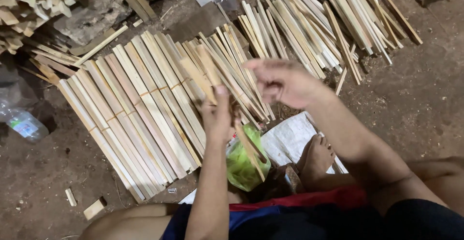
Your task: The person is organizing and bundling thin wooden strips by sliding them into groups secured with rubber bands.
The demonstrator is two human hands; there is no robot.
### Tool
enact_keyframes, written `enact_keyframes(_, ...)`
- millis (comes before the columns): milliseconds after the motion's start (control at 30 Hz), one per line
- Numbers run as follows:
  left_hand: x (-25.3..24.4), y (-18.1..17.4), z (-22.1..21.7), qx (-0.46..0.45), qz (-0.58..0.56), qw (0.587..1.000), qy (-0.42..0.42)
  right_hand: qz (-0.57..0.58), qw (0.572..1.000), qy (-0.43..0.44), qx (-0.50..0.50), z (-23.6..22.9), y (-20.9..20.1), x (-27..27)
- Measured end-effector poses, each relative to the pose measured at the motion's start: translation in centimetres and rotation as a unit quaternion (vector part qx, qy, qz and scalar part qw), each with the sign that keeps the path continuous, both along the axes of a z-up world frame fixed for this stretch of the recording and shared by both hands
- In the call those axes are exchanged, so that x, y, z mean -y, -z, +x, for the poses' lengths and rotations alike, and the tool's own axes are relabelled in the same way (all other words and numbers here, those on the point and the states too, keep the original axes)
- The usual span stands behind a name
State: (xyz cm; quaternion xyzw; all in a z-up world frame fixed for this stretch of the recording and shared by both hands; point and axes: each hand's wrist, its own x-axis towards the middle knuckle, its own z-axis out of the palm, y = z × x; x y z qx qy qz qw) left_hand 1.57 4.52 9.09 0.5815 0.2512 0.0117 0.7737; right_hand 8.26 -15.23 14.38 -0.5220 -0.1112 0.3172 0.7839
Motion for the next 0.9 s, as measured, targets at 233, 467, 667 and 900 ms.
enact_keyframes(233, 3.4, 0.8, -1.0, 0.207, -0.048, 0.956, 0.202, 0.106, 0.963, 0.149, -0.199, 3.3, -0.4, 5.0)
enact_keyframes(467, 4.6, -0.1, -1.6, 0.112, 0.204, 0.897, 0.375, 0.267, 0.962, -0.044, -0.028, 2.8, -3.2, 6.5)
enact_keyframes(667, 5.2, -2.7, -2.3, 0.037, 0.312, 0.858, 0.406, -0.100, 0.983, 0.086, 0.130, 0.6, -3.8, 5.3)
enact_keyframes(900, 3.3, 0.1, -0.9, 0.165, -0.117, 0.959, 0.197, -0.261, 0.907, 0.027, 0.331, -3.7, -3.0, -0.8)
